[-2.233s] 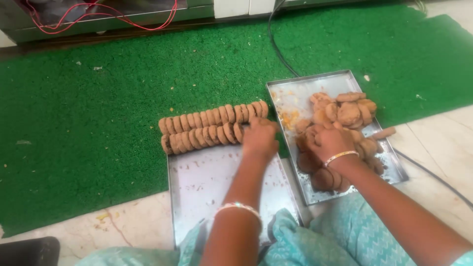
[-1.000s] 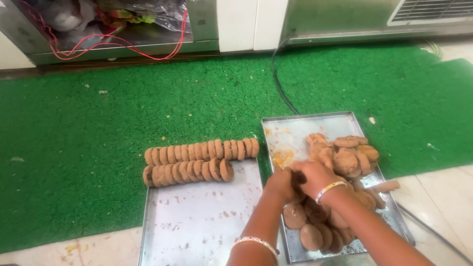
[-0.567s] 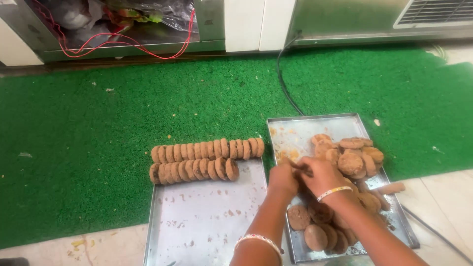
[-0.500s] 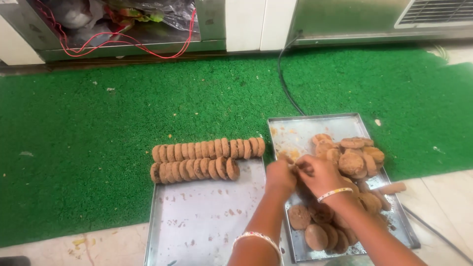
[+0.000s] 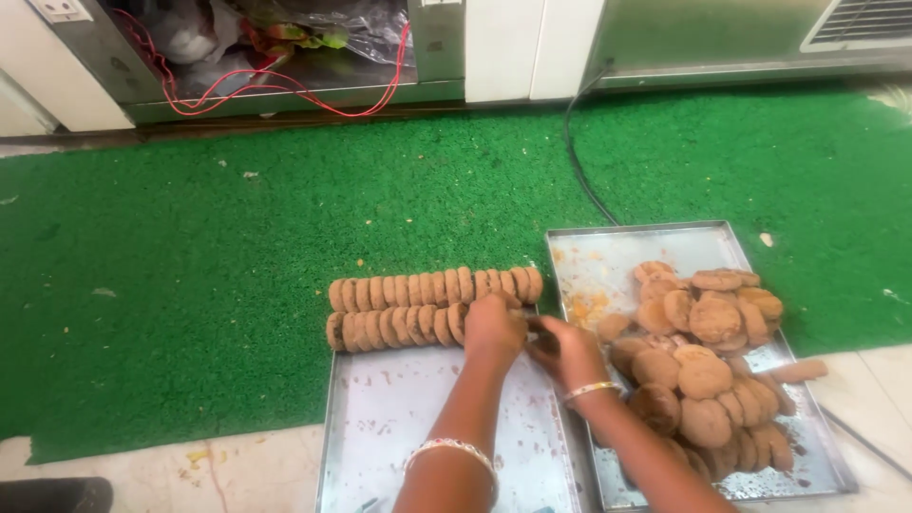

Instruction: The person sits on the floor and arranges baked cookies, picking them one at a time from a pile on a metal tray and placing them into neat rows on a second metal tray, building up stacked rows of cookies.

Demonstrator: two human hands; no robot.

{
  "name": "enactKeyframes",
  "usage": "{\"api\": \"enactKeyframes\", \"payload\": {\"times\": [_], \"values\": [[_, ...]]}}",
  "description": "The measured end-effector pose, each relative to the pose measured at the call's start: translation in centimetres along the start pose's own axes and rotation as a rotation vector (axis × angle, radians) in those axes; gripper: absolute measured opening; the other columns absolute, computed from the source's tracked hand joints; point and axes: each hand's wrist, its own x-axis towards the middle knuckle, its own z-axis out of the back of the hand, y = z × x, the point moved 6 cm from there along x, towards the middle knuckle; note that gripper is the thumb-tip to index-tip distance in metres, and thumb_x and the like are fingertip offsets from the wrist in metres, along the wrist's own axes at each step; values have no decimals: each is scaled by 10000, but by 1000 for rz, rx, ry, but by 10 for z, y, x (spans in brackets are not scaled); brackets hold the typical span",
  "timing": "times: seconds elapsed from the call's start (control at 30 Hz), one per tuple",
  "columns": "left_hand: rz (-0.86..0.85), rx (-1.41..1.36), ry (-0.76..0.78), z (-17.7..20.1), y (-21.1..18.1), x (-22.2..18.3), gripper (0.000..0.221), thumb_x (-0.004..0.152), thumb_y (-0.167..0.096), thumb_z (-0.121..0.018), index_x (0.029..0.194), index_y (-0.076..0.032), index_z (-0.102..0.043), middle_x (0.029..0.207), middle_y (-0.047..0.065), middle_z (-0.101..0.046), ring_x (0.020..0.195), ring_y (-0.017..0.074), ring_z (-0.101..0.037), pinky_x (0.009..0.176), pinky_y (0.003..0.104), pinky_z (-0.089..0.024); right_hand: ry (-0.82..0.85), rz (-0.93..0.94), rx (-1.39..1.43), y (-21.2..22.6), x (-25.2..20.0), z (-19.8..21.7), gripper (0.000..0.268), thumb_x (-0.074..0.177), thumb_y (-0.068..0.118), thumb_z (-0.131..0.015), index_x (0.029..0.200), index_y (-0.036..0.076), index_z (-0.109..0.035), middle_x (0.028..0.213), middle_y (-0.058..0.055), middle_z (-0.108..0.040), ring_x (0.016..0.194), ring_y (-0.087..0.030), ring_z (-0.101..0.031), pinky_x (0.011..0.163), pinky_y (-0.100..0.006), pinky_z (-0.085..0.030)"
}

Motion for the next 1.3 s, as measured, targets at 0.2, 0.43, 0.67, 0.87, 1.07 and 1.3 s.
{"api": "enactKeyframes", "payload": {"times": [0.2,0.43,0.67,0.87,1.07,1.3], "values": [[-109,263,-12,3,6,3,271,733,-57,-784,996,-121,-773,1168,169,-665,1070,335,-670,925,430,-533,-42,-79,111,-8,0,-40,293,866,99,-743,1150,29,-726,1026,-146,-801,883,-226,-796,797,-332,-626],[-274,730,101,3,-18,-3,334,763,-123,-829,1086,-88,-752,1268,94,-637,1279,287,-555,914,407,-553,-36,-140,155,28,-8,-31,307,849,62,-695,1152,12,-715,1046,-154,-797,896,-246,-796,790,-345,-631],[-391,910,49,17,-17,-4,313,808,-283,-788,1088,-148,-750,1239,66,-646,1332,299,-460,1086,488,-369,-173,-93,135,14,1,-44,211,880,88,-700,1079,24,-728,998,-141,-793,861,-251,-792,766,-360,-606],[-490,912,99,12,-7,-6,366,819,-334,-773,1149,-181,-739,1248,29,-669,1312,259,-501,1085,470,-368,-250,-86,136,4,3,-46,202,865,100,-730,1057,35,-734,975,-138,-790,848,-254,-784,763,-365,-596],[-566,977,5,3,-1,-2,321,842,-346,-715,1120,-188,-751,1219,22,-685,1265,261,-534,1151,553,-282,-187,-88,10,34,-28,-33,271,880,93,-702,1148,54,-691,1091,-136,-758,865,-267,-752,755,-383,-588],[-547,984,10,2,-1,4,206,935,-268,-639,1083,-223,-775,1206,47,-709,1266,274,-558,1187,586,-235,693,-24,-503,10,-146,-36,277,977,439,-643,952,163,-646,945,-86,-724,850,-276,-684,815,-428,-567]]}}
